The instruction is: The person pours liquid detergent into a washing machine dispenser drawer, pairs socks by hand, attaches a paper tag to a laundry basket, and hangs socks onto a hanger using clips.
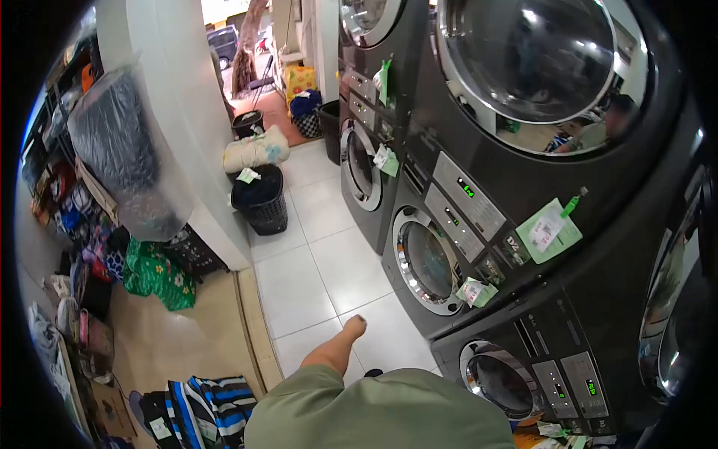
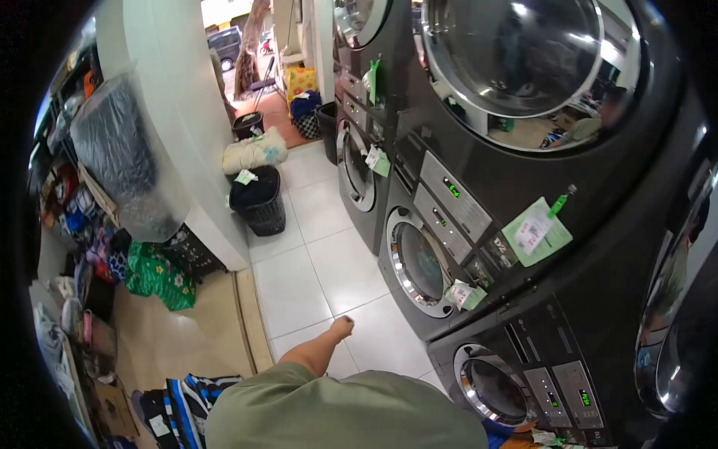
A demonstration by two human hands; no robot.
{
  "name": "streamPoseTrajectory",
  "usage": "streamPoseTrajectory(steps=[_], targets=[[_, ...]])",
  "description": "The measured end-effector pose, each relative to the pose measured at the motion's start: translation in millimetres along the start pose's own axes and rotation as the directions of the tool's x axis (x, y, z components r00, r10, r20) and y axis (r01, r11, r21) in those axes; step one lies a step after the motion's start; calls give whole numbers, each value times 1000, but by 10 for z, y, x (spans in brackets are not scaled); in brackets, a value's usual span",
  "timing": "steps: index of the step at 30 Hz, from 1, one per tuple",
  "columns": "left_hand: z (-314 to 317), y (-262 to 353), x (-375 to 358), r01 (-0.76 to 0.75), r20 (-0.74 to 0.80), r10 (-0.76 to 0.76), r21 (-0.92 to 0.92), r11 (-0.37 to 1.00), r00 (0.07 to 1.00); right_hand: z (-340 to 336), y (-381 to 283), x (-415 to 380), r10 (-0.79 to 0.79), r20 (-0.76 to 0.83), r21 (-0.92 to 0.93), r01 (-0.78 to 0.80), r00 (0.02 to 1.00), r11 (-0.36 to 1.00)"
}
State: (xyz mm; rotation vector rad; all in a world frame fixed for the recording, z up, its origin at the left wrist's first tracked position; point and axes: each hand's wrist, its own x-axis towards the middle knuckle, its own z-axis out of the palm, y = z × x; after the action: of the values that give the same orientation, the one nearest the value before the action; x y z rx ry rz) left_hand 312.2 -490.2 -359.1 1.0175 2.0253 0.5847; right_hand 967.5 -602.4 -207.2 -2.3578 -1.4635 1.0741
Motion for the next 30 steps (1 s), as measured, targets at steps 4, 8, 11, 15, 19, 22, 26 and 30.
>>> streamPoseTrajectory(steps=[4, 8, 11, 15, 19, 22, 26, 30], targets=[[388, 431, -255, -181, 183, 167, 64, 981, 969, 12, -78, -152, -63, -16, 12, 63, 998, 998], [852, 467, -630, -338, 420, 249, 152, 929, 873, 103, 539, 80, -239, -34, -83, 235, 971, 968], [1361, 57, -551, -742, 793, 311, 247, 623, 524, 153, 991, 269, -337, -76, -99, 329, 938, 939], [1129, -52, -755, -415, 754, -39, 404, 815, 656, -178, -184, -518, -11, -123, 289, 47, 992, 956], [1095, -429, -401, -526, 544, 255, 428, 735, 799, -126, 215, -848, 38, -91, 144, -25, 995, 989], [856, 37, -640, -409, 477, 213, 354, 841, 852, 104, 765, -1170, 116, -113, 201, -92, 987, 975], [881, 352, -935, -326, 491, 121, 356, 876, 863, 475, 1535, -1499, 221, -150, 270, -175, 964, 947], [951, 742, -1358, -591, 723, 155, 400, 700, 673, 1410, 2337, -1757, 317, -187, 214, -277, 930, 937]])
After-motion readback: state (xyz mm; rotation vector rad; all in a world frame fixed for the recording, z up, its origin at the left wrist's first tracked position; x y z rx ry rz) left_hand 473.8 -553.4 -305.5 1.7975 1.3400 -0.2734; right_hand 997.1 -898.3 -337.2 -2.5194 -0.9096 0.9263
